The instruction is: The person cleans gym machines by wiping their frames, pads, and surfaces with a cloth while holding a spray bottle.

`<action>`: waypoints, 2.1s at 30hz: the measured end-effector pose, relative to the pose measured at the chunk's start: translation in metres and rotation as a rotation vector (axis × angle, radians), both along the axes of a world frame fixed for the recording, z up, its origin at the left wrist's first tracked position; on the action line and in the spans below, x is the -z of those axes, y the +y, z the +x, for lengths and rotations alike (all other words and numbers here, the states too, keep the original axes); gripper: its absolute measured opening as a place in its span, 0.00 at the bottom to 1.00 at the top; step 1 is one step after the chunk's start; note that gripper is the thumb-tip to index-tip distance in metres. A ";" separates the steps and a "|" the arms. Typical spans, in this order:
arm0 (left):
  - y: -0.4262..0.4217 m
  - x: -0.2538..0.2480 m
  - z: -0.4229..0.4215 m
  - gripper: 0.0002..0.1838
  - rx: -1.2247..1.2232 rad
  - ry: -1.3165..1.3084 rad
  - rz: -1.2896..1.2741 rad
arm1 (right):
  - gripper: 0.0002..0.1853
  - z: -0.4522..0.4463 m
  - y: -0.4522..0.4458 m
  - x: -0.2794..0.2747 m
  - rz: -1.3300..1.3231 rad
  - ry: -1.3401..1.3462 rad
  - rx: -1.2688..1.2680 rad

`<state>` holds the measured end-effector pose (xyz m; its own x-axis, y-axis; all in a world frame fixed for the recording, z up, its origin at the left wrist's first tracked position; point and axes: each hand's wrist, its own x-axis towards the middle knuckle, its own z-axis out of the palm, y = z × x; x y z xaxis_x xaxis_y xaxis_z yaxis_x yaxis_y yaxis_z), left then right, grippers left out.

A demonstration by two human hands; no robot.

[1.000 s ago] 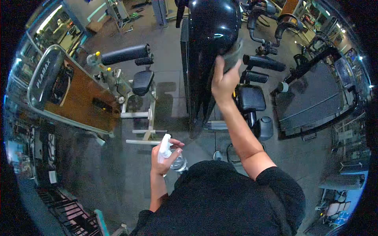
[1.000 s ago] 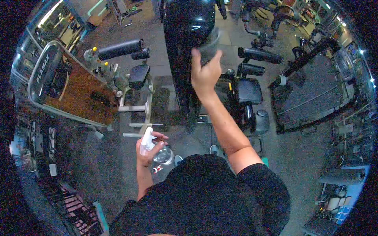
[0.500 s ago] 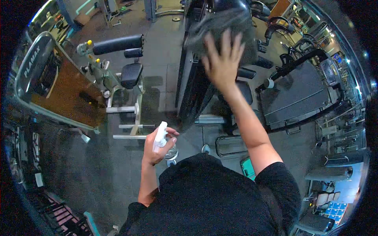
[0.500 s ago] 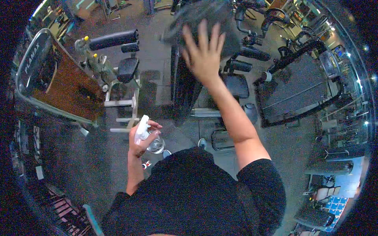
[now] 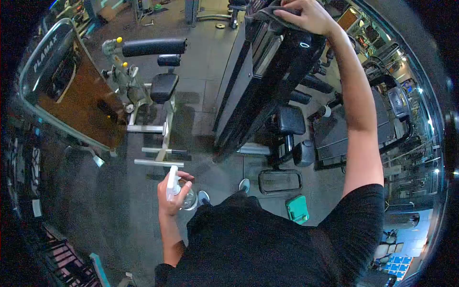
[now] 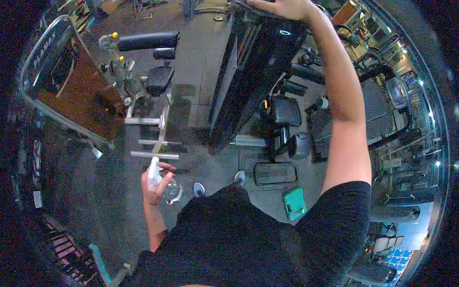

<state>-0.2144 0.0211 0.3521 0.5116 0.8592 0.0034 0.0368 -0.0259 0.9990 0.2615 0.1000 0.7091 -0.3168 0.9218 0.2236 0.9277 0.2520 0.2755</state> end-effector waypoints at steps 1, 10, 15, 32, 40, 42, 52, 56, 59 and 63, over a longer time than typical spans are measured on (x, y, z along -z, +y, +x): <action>0.002 -0.001 0.001 0.12 0.002 -0.001 0.002 | 0.20 -0.008 0.003 -0.001 -0.013 0.047 0.157; -0.001 -0.001 0.009 0.13 0.042 -0.057 -0.010 | 0.25 -0.005 -0.056 0.284 0.292 -0.375 -0.061; -0.002 -0.005 0.010 0.13 0.005 -0.024 -0.034 | 0.30 0.004 -0.061 0.263 0.247 -0.342 -0.173; 0.008 -0.022 0.117 0.15 0.136 -0.107 -0.132 | 0.24 -0.014 -0.041 0.234 1.009 1.450 0.063; 0.011 -0.026 0.134 0.14 0.113 -0.021 -0.093 | 0.31 -0.034 -0.029 0.142 1.131 0.553 0.269; 0.010 -0.031 0.135 0.14 0.067 0.008 -0.087 | 0.31 -0.028 -0.010 0.097 0.862 0.256 0.306; 0.005 -0.019 0.130 0.15 -0.002 -0.125 -0.030 | 0.38 -0.036 -0.034 0.163 1.066 0.492 0.180; 0.005 -0.007 0.118 0.15 -0.017 -0.105 -0.047 | 0.45 -0.053 -0.044 0.259 1.077 0.740 0.180; 0.007 -0.006 0.114 0.15 -0.037 -0.103 -0.029 | 0.45 -0.040 -0.049 0.222 1.020 0.611 0.159; 0.013 -0.009 0.115 0.15 -0.058 -0.084 -0.044 | 0.35 0.003 -0.012 0.106 0.966 0.415 0.162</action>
